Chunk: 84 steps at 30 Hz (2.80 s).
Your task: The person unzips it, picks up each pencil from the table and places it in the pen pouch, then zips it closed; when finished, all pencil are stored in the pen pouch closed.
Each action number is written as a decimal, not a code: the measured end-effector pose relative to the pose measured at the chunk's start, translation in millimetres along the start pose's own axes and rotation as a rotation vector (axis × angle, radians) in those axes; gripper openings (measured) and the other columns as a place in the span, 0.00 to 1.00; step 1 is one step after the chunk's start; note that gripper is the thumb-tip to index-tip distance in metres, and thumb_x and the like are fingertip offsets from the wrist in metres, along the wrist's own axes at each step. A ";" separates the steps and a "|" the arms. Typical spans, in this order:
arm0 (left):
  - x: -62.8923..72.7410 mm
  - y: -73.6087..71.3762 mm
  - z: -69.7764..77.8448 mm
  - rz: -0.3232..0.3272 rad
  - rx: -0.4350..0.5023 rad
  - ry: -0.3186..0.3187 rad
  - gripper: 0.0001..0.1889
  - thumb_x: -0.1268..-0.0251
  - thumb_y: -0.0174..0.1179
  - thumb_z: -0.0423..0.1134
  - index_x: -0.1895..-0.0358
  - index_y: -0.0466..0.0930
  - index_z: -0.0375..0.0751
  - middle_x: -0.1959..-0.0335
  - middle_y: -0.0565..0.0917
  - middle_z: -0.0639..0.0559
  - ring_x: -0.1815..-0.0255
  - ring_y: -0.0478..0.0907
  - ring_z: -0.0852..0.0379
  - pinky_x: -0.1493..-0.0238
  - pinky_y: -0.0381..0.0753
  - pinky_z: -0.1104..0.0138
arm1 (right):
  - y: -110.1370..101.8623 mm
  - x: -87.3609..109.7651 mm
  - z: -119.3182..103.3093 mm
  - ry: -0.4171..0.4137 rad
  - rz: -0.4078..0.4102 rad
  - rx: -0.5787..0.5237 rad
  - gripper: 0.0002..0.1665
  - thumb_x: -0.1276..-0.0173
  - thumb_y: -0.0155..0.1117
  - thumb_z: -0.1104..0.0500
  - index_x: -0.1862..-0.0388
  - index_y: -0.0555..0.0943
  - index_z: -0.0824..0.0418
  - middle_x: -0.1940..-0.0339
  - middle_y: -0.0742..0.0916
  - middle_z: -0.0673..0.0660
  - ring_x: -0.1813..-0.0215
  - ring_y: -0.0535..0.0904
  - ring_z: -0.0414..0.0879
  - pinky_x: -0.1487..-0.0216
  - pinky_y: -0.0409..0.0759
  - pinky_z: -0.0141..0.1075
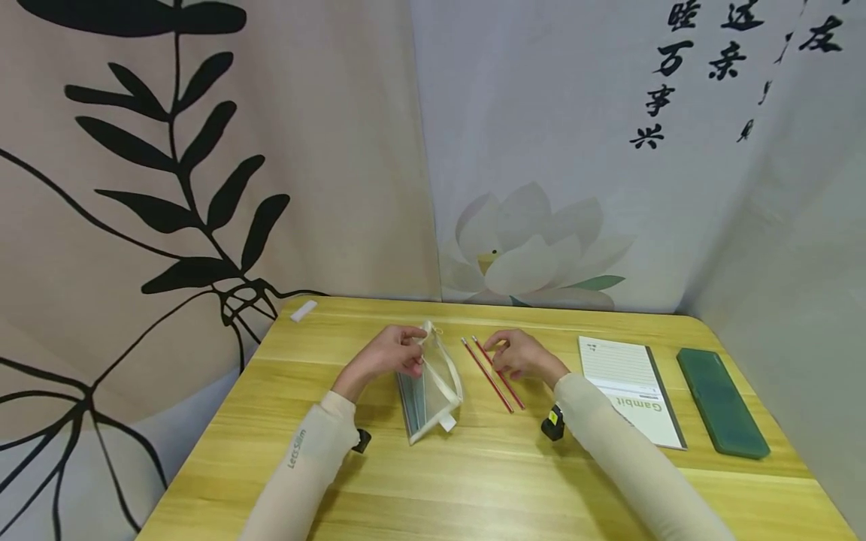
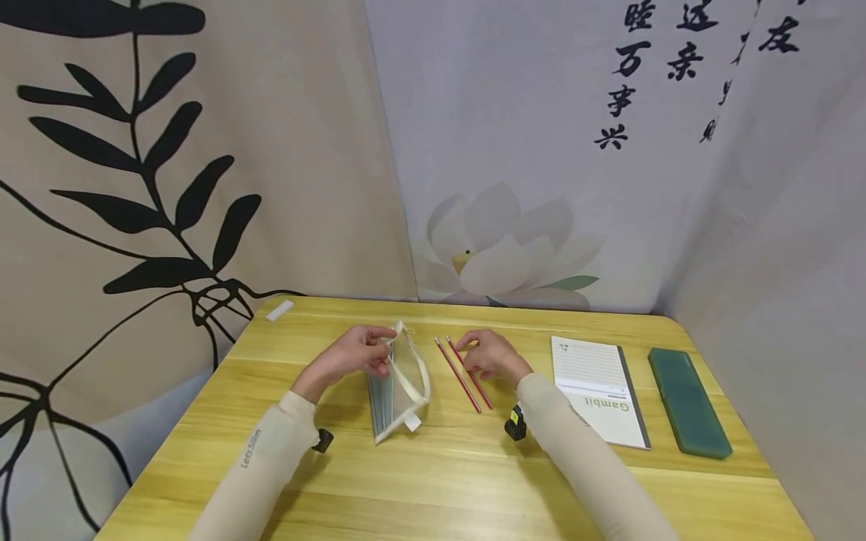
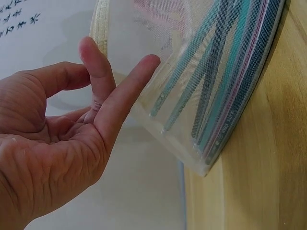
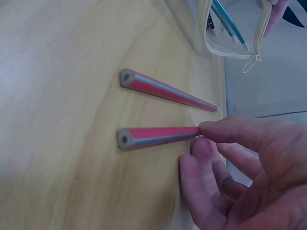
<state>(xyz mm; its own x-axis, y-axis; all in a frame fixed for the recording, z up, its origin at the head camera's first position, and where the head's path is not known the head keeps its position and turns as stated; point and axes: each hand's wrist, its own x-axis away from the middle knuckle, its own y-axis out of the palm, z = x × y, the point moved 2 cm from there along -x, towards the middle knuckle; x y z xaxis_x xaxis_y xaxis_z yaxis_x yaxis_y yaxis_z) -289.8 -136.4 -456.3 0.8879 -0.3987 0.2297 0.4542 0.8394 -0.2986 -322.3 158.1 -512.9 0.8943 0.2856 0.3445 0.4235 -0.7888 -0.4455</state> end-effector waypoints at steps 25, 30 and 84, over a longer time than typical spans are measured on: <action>-2.6 7.1 2.2 -0.005 0.012 -0.022 0.29 0.23 0.52 0.29 0.21 0.63 0.27 0.66 0.83 0.46 0.72 0.85 0.57 0.54 0.94 0.55 | 0.4 3.2 -3.7 -0.008 0.096 0.375 0.22 0.42 0.66 0.71 0.50 0.83 0.52 0.71 0.82 0.49 0.82 0.66 0.40 0.84 0.62 0.29; -2.7 6.7 1.5 -0.003 0.002 -0.018 0.29 0.23 0.52 0.29 0.21 0.64 0.26 0.67 0.83 0.46 0.73 0.85 0.58 0.55 0.94 0.55 | -0.2 4.5 -5.5 -0.024 0.094 0.412 0.23 0.42 0.67 0.71 0.49 0.83 0.52 0.68 0.83 0.50 0.81 0.68 0.41 0.82 0.64 0.29; 0.9 4.9 7.1 0.000 -0.036 -0.025 0.29 0.23 0.53 0.31 0.22 0.66 0.29 0.65 0.84 0.45 0.72 0.86 0.57 0.52 0.94 0.50 | 37.7 8.9 -50.4 -0.032 -0.314 -0.307 0.34 0.24 0.60 0.67 0.22 0.74 0.48 0.69 0.86 0.52 0.66 0.82 0.43 0.73 0.82 0.31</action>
<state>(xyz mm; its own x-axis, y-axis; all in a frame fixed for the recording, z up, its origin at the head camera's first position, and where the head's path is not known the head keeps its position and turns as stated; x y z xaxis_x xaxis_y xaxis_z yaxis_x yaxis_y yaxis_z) -287.3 -130.0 -451.0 0.8861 -0.3889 0.2522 0.4568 0.8254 -0.3317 -305.6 103.5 -485.0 0.7353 0.5498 0.3963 0.6169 -0.7850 -0.0555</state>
